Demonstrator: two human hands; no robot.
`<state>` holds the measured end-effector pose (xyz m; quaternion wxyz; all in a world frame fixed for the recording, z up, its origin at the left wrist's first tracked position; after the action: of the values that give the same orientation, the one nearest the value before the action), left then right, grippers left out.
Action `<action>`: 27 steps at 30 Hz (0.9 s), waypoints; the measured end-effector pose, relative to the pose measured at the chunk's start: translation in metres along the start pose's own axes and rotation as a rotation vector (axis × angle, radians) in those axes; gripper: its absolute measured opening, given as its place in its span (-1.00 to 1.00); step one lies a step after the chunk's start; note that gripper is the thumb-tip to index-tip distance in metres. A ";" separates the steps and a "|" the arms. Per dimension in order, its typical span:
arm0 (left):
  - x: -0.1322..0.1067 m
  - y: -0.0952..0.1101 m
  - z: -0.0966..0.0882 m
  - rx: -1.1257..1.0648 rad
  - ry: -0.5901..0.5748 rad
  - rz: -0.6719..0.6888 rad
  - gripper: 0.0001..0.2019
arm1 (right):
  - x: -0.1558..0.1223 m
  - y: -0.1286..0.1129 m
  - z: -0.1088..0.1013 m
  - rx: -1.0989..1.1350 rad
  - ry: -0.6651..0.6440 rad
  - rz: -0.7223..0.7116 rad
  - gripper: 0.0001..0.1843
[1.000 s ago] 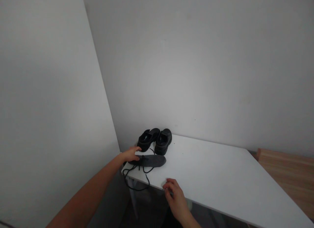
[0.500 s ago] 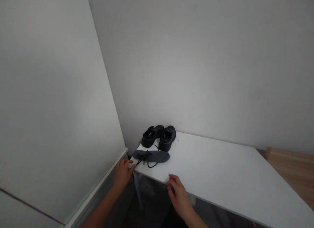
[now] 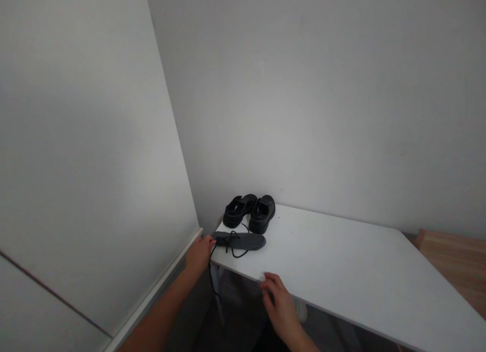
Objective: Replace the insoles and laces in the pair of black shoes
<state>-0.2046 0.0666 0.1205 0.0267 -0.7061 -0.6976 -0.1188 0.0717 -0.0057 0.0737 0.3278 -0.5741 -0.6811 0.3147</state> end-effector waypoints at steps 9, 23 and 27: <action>0.023 0.008 -0.003 -0.070 -0.243 0.101 -0.74 | -0.037 0.016 0.017 -0.048 0.017 -0.016 -0.78; 0.037 0.022 -0.010 -0.022 -0.337 0.044 -0.80 | -0.058 0.048 0.035 -0.063 -0.068 -0.086 -0.77; 0.050 0.026 -0.025 -0.044 -0.296 0.062 -0.80 | -0.062 0.057 0.036 -0.045 -0.102 -0.055 -0.77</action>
<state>-0.1823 0.1098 0.1584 -0.0884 -0.7373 -0.6692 -0.0278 0.0837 -0.0607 0.0010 0.2882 -0.5456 -0.7194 0.3188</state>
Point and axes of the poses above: each hand's wrist, its own x-axis towards the middle knuckle, its own z-axis out of the palm, y = z × x, the point moved 3 cm from there along x, towards the middle knuckle, and after that the axes turned 15 degrees about z, right-handed, at the moved point
